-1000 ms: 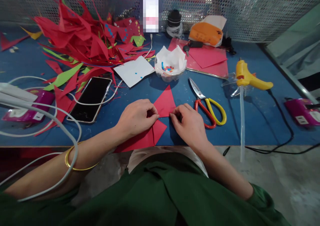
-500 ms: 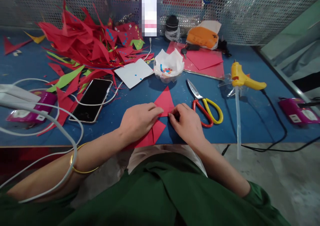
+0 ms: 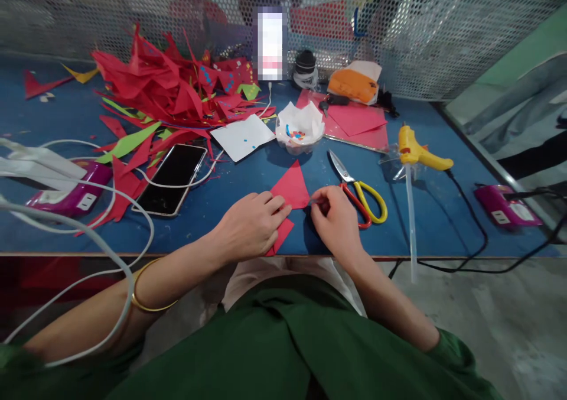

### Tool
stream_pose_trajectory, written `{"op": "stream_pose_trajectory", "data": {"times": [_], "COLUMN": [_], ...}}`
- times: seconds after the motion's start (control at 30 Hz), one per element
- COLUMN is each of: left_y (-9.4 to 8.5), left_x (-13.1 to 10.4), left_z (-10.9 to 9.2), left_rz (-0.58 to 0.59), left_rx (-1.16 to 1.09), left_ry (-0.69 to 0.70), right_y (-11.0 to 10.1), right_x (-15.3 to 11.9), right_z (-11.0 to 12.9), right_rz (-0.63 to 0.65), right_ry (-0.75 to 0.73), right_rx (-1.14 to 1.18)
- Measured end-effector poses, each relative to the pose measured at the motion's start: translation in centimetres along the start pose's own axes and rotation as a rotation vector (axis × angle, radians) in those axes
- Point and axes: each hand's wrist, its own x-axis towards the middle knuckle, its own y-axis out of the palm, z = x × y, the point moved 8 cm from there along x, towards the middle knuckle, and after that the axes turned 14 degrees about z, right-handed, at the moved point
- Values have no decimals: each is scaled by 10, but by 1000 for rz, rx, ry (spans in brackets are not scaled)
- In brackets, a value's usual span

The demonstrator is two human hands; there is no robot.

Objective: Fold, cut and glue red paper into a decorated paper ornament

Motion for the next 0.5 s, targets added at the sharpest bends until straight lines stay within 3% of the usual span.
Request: {"op": "stream_pose_trajectory", "data": {"times": [0.1, 0.27, 0.4, 0.5], "left_y": [1, -2, 0, 1], "left_x": [-1, -6, -11, -15], "left_z": [3, 2, 2, 2], "left_rz": [-3, -69, -218, -356], "left_rx": [-41, -83, -85, -49], "left_ry": [-7, -30, -48, -72], "right_y": [-9, 11, 30, 43], "right_x": [-13, -30, -30, -28], "right_z": [15, 56, 55, 43], "right_rz": [-83, 95, 139, 43], "right_ry": [-157, -483, -534, -623], "right_rx": [-27, -194, -292, -380]}}
